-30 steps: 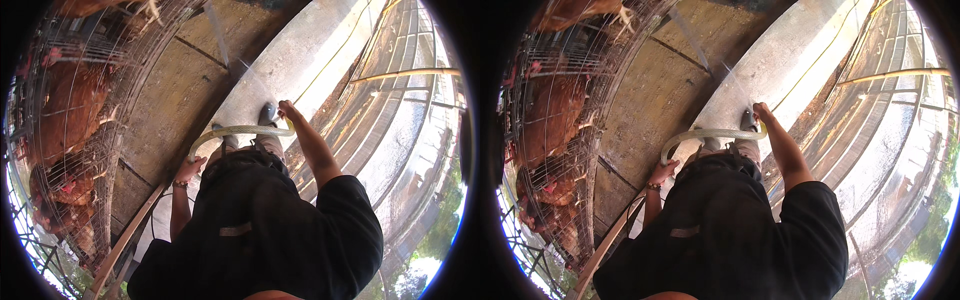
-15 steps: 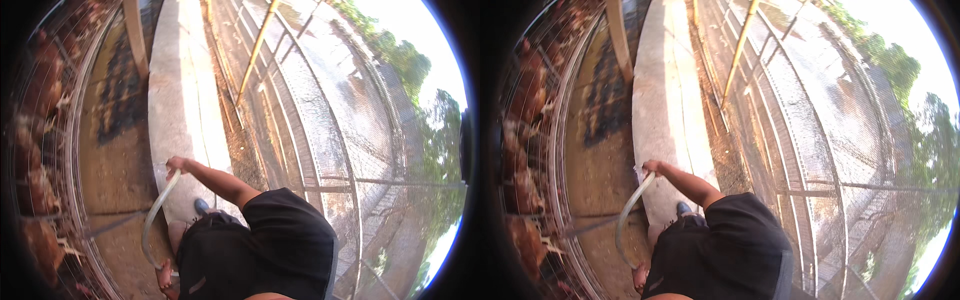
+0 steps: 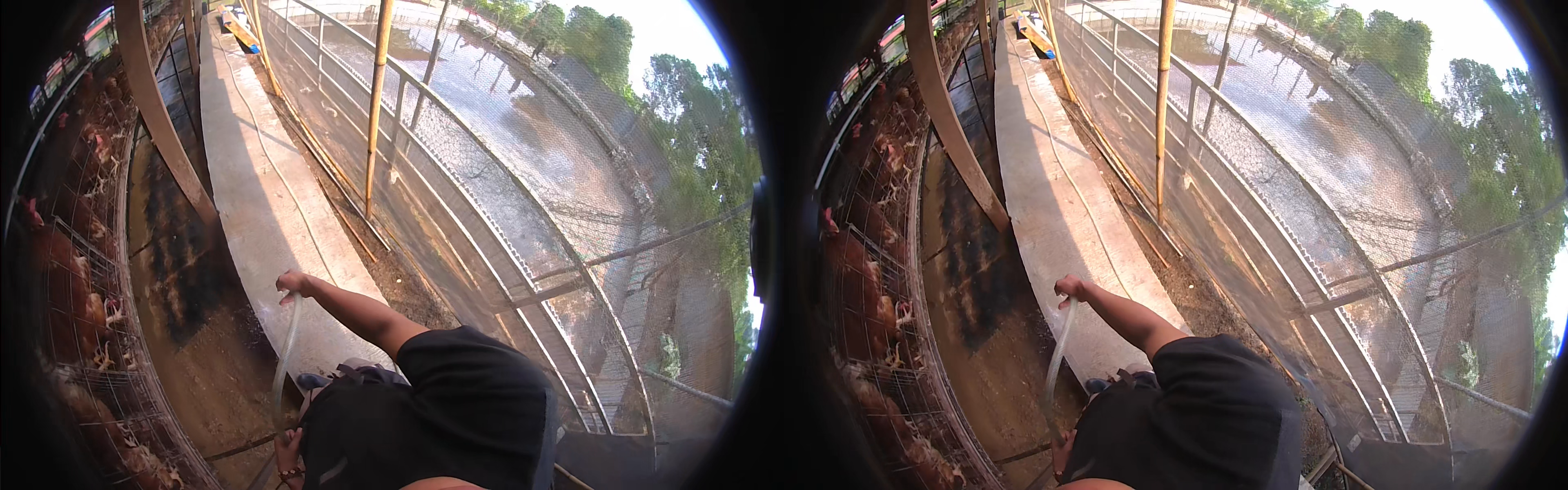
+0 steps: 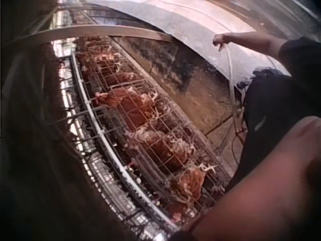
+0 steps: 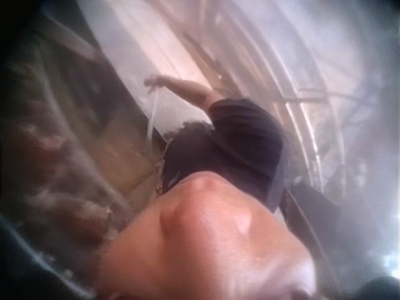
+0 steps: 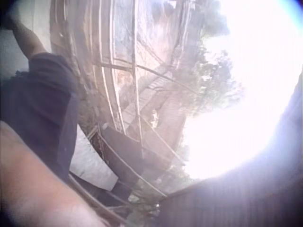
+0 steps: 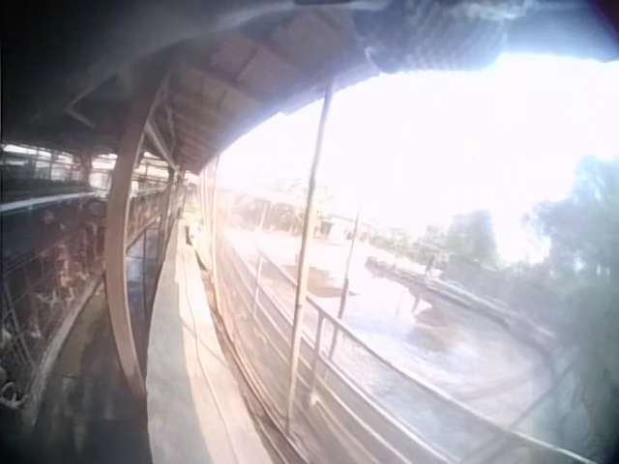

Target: The person uses a hose to spray water along a narrow concrete walkway in a chicken coop, moving back and forth to rinse the surface. The person walks along the walkway while directing the water stream toward the floor and adjacent areas.

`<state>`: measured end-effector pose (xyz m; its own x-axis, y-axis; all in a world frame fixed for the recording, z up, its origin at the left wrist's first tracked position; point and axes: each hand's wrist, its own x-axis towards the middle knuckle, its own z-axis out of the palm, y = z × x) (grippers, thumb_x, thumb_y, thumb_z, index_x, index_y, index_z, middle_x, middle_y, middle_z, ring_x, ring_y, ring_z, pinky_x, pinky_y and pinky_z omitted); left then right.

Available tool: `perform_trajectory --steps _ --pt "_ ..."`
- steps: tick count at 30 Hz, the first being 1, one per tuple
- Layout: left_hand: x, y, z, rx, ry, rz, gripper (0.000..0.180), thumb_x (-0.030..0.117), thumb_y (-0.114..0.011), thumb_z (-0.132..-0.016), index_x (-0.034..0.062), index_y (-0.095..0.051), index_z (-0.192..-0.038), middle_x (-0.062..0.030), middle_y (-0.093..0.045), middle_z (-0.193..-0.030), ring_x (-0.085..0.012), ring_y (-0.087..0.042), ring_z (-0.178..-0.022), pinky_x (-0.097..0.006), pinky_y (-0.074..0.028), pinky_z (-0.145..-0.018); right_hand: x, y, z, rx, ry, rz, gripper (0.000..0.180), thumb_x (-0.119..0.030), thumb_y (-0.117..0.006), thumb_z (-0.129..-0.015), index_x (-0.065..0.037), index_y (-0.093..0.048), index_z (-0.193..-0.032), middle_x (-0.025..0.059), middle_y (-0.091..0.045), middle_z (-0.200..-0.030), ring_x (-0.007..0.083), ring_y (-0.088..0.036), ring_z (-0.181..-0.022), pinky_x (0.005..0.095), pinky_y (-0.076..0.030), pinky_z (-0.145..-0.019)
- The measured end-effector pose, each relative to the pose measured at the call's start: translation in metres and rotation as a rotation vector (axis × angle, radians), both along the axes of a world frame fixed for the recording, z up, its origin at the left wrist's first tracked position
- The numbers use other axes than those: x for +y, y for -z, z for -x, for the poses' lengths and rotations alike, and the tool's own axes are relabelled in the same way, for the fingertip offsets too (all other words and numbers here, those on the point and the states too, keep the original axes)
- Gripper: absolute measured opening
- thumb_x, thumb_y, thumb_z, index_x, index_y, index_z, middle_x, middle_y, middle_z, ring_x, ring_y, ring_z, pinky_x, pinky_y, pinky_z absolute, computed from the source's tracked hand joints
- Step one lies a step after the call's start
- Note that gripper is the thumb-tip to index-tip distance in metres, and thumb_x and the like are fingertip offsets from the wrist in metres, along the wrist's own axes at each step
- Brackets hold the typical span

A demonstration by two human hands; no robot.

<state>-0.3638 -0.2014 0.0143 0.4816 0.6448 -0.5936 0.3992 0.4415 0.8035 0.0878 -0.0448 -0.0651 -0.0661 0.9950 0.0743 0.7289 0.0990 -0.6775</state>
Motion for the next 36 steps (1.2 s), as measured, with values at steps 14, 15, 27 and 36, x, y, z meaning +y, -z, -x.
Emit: perform_trajectory --steps 14,15,27,36 --pt "0.193 -0.089 -0.190 -0.232 0.366 0.050 0.039 0.038 -0.052 -0.087 0.0067 -0.044 -0.064 0.0016 -0.042 -0.048 -0.0062 -0.040 -0.040 -0.021 -0.032 -0.038 0.164 -0.065 -0.050 1.323 0.280 0.362 0.029 -0.028 -0.049 -0.077 -0.001 -0.059 -0.077 0.0129 -0.062 -0.076 0.0247 -0.062 -0.074 0.0422 -0.051 -0.064" --pt "0.201 -0.079 -0.200 -0.212 0.286 -0.012 0.040 0.038 -0.051 -0.087 0.0068 -0.043 -0.063 0.0018 -0.041 -0.048 -0.0061 -0.039 -0.039 -0.021 -0.032 -0.038 0.169 -0.057 -0.056 1.357 0.378 0.340 0.030 -0.027 -0.049 -0.076 0.001 -0.059 -0.082 0.0146 -0.061 -0.080 0.0262 -0.061 -0.077 0.0417 -0.050 -0.067" --pt "0.354 0.024 -0.320 0.223 -0.106 -0.576 0.051 0.038 -0.045 -0.089 -0.0025 -0.039 -0.059 -0.0071 -0.032 -0.049 -0.0156 -0.030 -0.049 -0.036 -0.026 -0.046 -0.052 -0.087 -0.200 0.462 0.478 1.009 0.033 -0.034 -0.053 -0.069 -0.004 -0.061 -0.079 0.0099 -0.060 -0.074 0.0218 -0.057 -0.070 0.0325 -0.047 -0.058" --pt "0.418 0.021 -0.373 0.292 -0.122 -0.362 0.049 0.043 -0.047 -0.086 0.0013 -0.042 -0.062 -0.0021 -0.034 -0.045 -0.0129 -0.037 -0.034 -0.027 -0.030 -0.032 -0.031 -0.085 -0.223 0.511 0.766 0.967 0.022 -0.020 -0.054 -0.060 0.001 -0.060 -0.066 0.0093 -0.057 -0.061 0.0169 -0.053 -0.059 0.0333 -0.042 -0.055"
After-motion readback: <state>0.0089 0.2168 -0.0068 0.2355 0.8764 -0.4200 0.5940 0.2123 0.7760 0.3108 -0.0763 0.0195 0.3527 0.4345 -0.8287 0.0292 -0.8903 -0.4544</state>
